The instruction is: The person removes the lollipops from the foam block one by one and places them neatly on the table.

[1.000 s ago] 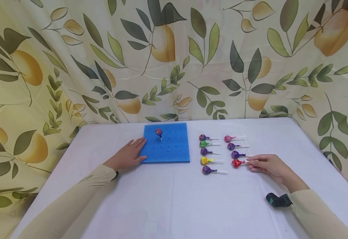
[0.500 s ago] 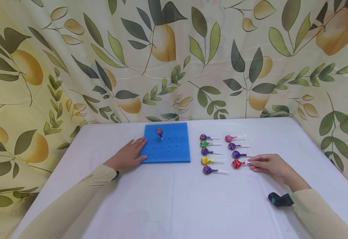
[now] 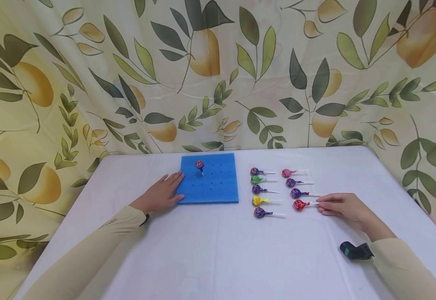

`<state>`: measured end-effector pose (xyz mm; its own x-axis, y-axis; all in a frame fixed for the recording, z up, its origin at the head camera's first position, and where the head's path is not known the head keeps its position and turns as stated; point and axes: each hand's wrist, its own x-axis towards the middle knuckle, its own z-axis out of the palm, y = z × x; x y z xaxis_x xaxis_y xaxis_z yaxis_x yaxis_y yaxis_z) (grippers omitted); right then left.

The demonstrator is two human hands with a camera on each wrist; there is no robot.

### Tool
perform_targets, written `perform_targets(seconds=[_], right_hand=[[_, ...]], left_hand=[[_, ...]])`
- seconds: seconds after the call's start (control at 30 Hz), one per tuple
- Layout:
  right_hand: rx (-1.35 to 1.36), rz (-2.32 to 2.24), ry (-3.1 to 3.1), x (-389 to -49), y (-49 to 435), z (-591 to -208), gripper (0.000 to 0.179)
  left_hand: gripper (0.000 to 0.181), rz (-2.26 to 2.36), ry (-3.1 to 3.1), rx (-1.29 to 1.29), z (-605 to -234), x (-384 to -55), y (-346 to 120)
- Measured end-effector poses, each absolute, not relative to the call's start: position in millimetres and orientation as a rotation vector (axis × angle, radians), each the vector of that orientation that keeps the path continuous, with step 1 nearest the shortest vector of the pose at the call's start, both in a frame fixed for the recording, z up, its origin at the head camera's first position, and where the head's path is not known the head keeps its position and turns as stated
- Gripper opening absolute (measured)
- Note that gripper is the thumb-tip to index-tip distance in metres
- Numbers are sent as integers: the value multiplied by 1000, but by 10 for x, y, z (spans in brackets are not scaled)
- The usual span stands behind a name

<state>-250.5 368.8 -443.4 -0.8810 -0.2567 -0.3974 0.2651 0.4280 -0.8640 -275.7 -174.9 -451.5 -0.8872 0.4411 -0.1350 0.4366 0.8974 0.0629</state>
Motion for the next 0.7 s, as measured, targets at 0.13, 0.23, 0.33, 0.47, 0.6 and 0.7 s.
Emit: perform_targets(seconds=[0.13,0.23,0.33,0.47,0.6,0.7], right_hand=[[1,-1457,2214,-2505,3653,-4439,33],[14,-1457,2209,-2514,3637,-4443,33],[3,-1451,2203,-2526,3637,-4447,34],[-26,-1421,2218,-2529,3661,-4447,42],[-44,-1376,2256,-2528,3686,-4441,53],[-47,-1364,2263,-2534,3695,-4432,56]], left_hand=[[78,43,2915,677,-4524,-2761,-1753],[77,40,2917,687,-4531,-2764,-1759],[77,39,2921,697,-4533,-2765,-1767],[77,49,2926,707,-4529,-2762,-1769],[77,40,2931,716,-4524,-2758,-1768],[76,37,2933,722,-4518,-2758,-1767]])
